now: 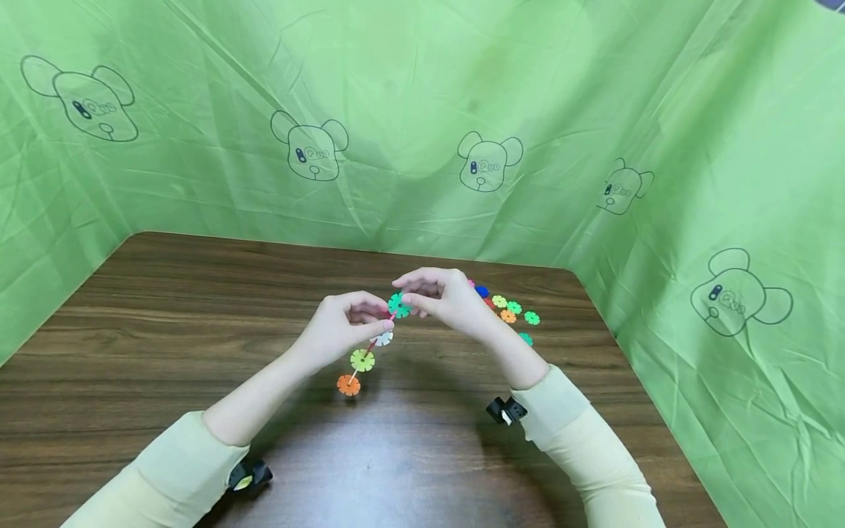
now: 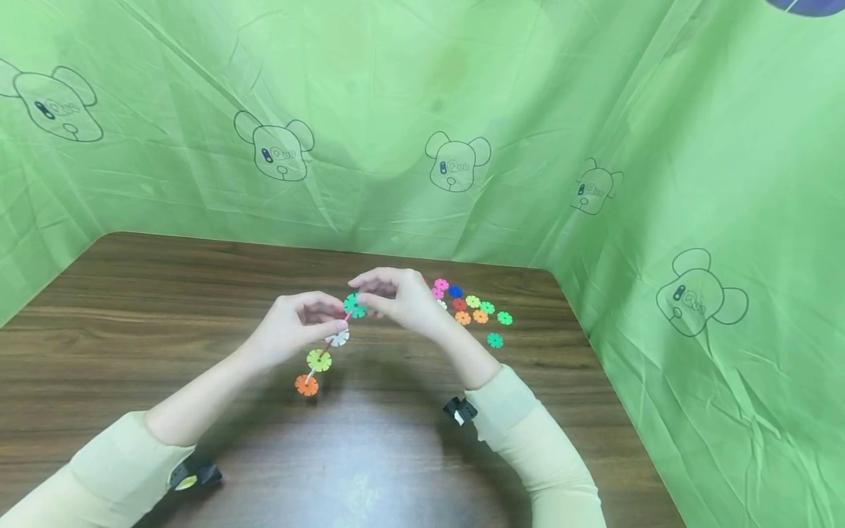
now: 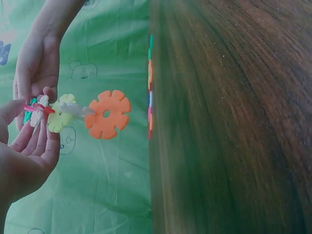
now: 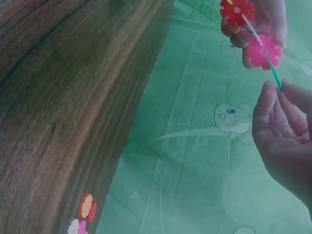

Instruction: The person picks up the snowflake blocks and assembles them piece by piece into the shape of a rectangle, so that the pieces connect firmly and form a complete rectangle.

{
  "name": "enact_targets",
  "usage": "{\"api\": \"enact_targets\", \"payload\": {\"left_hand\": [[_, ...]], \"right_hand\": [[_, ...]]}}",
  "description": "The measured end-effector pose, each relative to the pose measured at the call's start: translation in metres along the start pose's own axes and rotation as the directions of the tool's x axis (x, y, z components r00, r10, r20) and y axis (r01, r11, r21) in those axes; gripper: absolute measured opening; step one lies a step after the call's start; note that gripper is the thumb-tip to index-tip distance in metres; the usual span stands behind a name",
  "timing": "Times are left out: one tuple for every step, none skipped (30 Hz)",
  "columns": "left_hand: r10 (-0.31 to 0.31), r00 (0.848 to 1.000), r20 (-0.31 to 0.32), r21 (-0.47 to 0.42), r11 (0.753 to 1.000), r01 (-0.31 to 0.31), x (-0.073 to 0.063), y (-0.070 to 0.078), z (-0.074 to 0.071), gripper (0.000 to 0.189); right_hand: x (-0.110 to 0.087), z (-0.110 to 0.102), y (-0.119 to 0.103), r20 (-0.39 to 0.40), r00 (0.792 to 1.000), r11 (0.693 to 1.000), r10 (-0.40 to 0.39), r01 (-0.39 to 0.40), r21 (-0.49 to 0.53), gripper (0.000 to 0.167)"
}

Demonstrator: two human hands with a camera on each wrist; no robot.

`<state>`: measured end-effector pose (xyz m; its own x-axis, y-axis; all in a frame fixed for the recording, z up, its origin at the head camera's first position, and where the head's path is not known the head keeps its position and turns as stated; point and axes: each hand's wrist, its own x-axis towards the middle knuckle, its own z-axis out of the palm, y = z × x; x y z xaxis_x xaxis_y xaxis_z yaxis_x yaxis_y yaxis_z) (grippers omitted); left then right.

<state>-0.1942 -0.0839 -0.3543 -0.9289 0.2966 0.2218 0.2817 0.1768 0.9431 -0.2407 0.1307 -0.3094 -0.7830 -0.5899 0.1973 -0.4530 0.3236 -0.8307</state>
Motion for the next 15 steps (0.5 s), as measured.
{"api": "enact_targets", "payload": {"left_hand": [[-0.007,1.000,-0.003,-0.003,1.000,0.007,0.000,0.000,0.000,0.026],[-0.014,1.000,-0.005,-0.007,1.000,0.014,0.000,0.000,-0.001,0.026],[-0.020,1.000,-0.006,-0.011,1.000,0.020,-0.001,0.000,-0.001,0.026],[-0.027,1.000,-0.006,-0.017,0.999,0.027,-0.001,0.001,-0.001,0.027],[-0.028,1.000,-0.004,-0.021,0.999,0.028,-0.001,0.001,-0.002,0.028],[-0.027,1.000,-0.002,-0.022,0.999,0.027,-0.001,0.000,-0.002,0.029],[-0.025,1.000,0.002,-0.024,0.999,0.025,-0.001,0.000,-0.002,0.031],[-0.022,1.000,0.005,-0.027,0.999,0.022,-0.001,0.000,-0.003,0.033],[-0.019,1.000,0.007,-0.031,0.999,0.019,-0.001,0.000,-0.003,0.035],[-0.018,1.000,0.007,-0.030,0.999,0.018,-0.001,0.000,-0.004,0.036],[-0.018,1.000,0.005,-0.027,0.999,0.018,-0.002,0.000,-0.004,0.037],[-0.019,1.000,0.005,-0.024,1.000,0.020,-0.002,0.000,-0.004,0.038],[-0.022,1.000,0.007,-0.023,1.000,0.022,-0.003,0.000,-0.005,0.038],[-0.025,1.000,0.009,-0.022,0.999,0.026,-0.004,0.000,-0.005,0.039],[-0.029,1.000,0.011,-0.023,0.999,0.030,-0.004,0.000,-0.005,0.039]], "right_hand": [[0.000,-0.001,0.001,-0.010,1.000,1.000,0.006,-0.006,0.006,0.022],[-0.001,-0.003,0.003,-0.022,1.000,1.000,0.014,-0.014,0.008,0.022],[-0.001,-0.005,0.004,-0.031,0.999,1.000,0.019,-0.019,0.020,0.022],[-0.002,-0.007,0.006,-0.041,0.999,1.000,0.021,-0.020,0.021,0.022],[-0.002,-0.010,0.009,-0.048,0.999,1.000,0.025,-0.024,0.020,0.022],[-0.003,-0.013,0.012,-0.055,0.998,0.999,0.029,-0.028,0.018,0.022],[-0.004,-0.015,0.014,-0.060,0.998,0.999,0.034,-0.033,0.015,0.022],[-0.005,-0.018,0.018,-0.067,0.997,0.999,0.040,-0.040,0.005,0.022],[-0.006,-0.021,0.022,-0.070,0.997,0.999,0.045,-0.045,-0.003,0.022],[-0.007,-0.023,0.027,-0.074,0.996,0.999,0.052,-0.053,-0.014,0.022],[-0.009,-0.026,0.031,-0.080,0.995,0.998,0.060,-0.062,-0.024,0.023],[-0.010,-0.028,0.035,-0.086,0.994,0.997,0.067,-0.070,-0.037,0.023],[-0.011,-0.030,0.039,-0.092,0.993,0.995,0.075,-0.080,-0.051,0.023],[-0.012,-0.033,0.044,-0.099,0.992,0.994,0.083,-0.090,-0.067,0.023],[-0.014,-0.035,0.048,-0.105,0.990,0.992,0.093,-0.101,-0.075,0.022]]}}
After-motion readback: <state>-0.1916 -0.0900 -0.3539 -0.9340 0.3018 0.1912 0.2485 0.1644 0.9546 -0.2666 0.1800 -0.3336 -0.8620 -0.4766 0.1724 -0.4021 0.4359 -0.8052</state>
